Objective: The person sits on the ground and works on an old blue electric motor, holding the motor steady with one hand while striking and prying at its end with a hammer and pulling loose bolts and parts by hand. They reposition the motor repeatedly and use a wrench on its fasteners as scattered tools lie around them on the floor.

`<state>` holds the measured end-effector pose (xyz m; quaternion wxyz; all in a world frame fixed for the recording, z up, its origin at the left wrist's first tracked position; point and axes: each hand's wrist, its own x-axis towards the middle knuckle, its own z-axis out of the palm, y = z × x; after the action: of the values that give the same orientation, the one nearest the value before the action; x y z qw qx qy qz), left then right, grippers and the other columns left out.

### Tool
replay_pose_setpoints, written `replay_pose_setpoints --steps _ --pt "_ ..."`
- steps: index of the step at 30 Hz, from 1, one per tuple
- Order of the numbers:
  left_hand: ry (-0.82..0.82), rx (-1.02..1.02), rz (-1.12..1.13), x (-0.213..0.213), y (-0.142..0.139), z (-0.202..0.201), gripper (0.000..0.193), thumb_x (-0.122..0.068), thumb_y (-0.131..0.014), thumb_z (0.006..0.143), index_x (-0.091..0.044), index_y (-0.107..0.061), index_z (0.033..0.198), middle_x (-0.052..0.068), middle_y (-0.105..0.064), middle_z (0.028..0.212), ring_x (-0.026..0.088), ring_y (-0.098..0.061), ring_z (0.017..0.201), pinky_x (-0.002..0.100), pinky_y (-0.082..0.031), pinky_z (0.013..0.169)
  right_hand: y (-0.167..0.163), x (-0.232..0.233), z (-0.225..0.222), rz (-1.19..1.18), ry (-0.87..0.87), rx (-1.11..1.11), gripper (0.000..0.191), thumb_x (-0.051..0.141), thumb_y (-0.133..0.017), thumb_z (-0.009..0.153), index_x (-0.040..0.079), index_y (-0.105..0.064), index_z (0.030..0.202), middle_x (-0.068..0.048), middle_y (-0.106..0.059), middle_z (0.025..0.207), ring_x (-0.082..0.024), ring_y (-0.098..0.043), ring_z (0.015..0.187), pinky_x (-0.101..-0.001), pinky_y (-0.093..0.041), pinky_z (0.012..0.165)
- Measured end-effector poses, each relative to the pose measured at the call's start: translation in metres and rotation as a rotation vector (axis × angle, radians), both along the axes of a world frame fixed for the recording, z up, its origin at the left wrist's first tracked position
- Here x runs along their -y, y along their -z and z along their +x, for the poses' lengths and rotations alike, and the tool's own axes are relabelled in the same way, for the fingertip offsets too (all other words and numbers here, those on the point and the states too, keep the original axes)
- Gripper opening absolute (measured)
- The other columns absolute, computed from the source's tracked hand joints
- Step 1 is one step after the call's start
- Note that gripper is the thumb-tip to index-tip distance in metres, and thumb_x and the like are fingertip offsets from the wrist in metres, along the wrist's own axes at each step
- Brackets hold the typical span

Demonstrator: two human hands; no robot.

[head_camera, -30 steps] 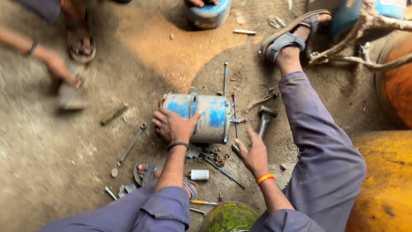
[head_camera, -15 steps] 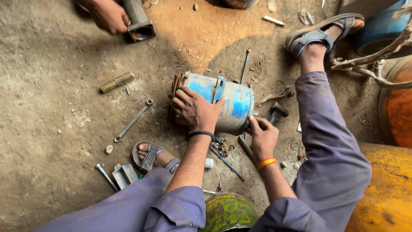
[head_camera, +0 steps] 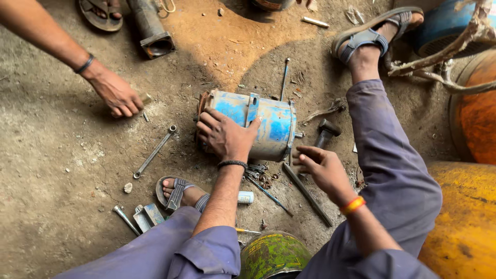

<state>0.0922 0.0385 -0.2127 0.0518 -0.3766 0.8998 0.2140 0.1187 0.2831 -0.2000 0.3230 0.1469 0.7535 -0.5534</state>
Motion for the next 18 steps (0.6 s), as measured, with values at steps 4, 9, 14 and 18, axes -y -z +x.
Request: replay_pose_setpoints --steps 4,9,14,18 --pt "-0.022 -0.018 0.026 -0.012 0.005 0.005 0.132 -0.07 -0.086 0.062 0.011 -0.028 0.149 0.023 -0.043 0.137 0.043 -0.041 0.129 0.06 -0.037 0.105 -0.017 -0.022 -0.008 0.317 -0.294 -0.014 0.037 0.022 -0.067 0.093 0.003 -0.071 0.124 -0.01 -0.081 0.102 -0.013 -0.076 0.077 -0.0305 -0.061 0.075" --pt "-0.033 -0.161 -0.135 -0.033 0.022 0.002 0.131 -0.076 -0.08 0.067 0.011 -0.027 0.15 0.028 -0.039 0.142 0.045 -0.04 0.126 0.058 -0.037 0.104 0.005 -0.011 -0.024 0.344 -0.318 -0.053 0.043 0.035 -0.074 0.088 0.002 -0.074 0.116 -0.008 -0.08 0.095 -0.012 -0.076 0.074 -0.0309 -0.06 0.072" --pt "-0.144 -0.255 -0.258 -0.059 0.046 -0.027 0.125 -0.081 -0.068 0.081 0.013 -0.025 0.151 0.032 -0.035 0.149 0.047 -0.038 0.125 0.059 -0.035 0.104 0.043 -0.012 -0.045 0.283 -0.433 0.103 0.045 0.046 -0.076 0.087 0.001 -0.082 0.092 -0.009 -0.08 0.075 -0.013 -0.075 0.069 -0.0324 -0.059 0.07" --pt "-0.226 -0.291 -0.345 -0.075 0.062 -0.049 0.11 -0.074 -0.062 0.089 0.008 -0.03 0.155 0.028 -0.039 0.151 0.045 -0.038 0.13 0.059 -0.031 0.109 0.064 -0.03 -0.062 0.198 -0.515 0.088 0.043 0.046 -0.076 0.085 0.003 -0.081 0.089 -0.012 -0.078 0.073 -0.018 -0.071 0.064 -0.0365 -0.057 0.066"
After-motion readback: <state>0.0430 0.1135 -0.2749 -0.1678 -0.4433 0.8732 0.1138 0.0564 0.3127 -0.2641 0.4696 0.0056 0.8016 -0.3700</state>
